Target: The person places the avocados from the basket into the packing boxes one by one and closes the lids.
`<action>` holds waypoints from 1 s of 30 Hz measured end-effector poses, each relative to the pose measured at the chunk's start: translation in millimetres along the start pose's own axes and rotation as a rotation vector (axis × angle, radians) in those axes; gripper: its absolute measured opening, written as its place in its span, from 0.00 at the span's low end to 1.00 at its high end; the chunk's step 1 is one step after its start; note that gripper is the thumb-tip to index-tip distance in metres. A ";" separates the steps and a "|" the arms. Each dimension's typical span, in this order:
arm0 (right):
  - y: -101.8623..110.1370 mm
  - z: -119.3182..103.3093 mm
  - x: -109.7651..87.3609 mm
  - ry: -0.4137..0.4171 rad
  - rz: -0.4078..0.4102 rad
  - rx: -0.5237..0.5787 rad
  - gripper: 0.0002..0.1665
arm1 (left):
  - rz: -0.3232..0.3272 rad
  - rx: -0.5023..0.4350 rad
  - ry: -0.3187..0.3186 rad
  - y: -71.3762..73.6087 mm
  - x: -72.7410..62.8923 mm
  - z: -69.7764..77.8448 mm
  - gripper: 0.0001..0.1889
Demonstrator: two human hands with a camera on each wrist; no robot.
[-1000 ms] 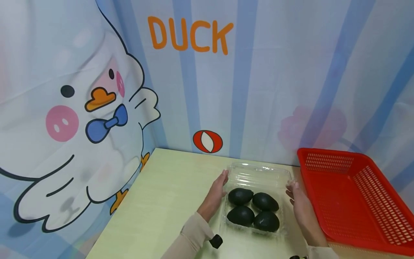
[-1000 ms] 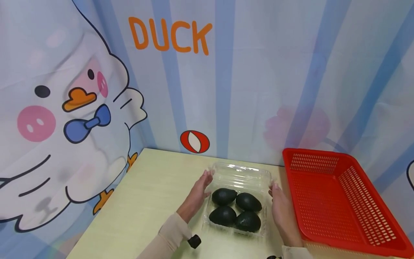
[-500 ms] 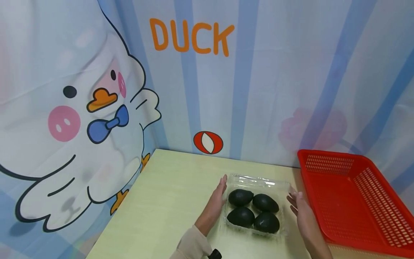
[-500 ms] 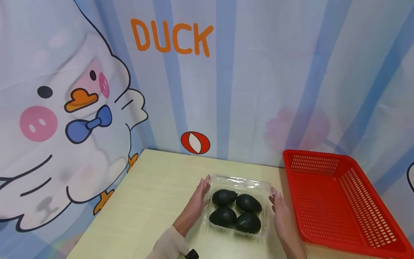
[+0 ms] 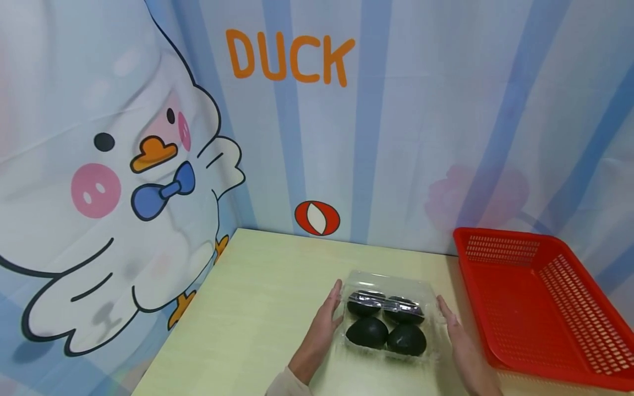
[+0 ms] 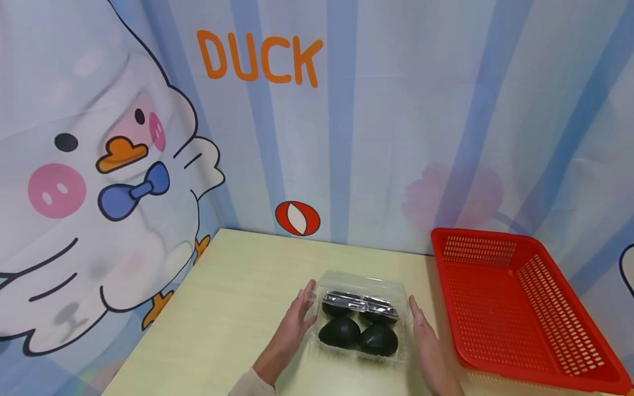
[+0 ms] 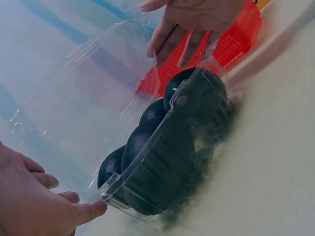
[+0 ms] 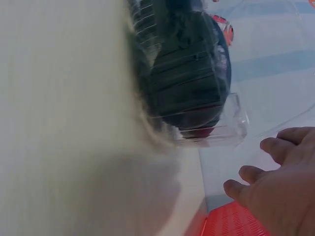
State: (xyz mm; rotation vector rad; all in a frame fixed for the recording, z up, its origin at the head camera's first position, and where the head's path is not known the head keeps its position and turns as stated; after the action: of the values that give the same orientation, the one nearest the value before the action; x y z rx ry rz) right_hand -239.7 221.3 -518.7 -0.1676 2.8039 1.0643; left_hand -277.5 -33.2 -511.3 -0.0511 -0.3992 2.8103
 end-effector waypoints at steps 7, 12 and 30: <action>-19.7 15.0 -3.0 -0.059 -0.115 0.104 0.43 | -0.022 -0.055 -0.034 0.4 -9.1 -5.5 0.35; -27.7 18.6 -5.2 0.006 -0.110 0.163 0.41 | -0.025 -0.086 -0.053 1.0 -11.6 -9.0 0.36; -28.1 39.5 -12.9 -0.070 -0.037 -0.028 0.41 | 0.048 0.095 -0.075 6.9 -12.9 -28.5 0.32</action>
State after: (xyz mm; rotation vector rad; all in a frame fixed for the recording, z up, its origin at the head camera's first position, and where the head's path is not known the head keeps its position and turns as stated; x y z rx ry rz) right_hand -219.2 227.5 -564.1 -0.1811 2.7142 1.0794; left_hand -265.0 -35.8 -540.7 0.0664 -0.2848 2.8808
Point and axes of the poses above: each hand's wrist, its own x-axis towards the middle knuckle, its own y-axis out of the back of the hand, z = x × y, the point moved 10 cm from there along x, towards the middle knuckle, and after that the axes turned 14 degrees about -x, right-handed, at the moved point
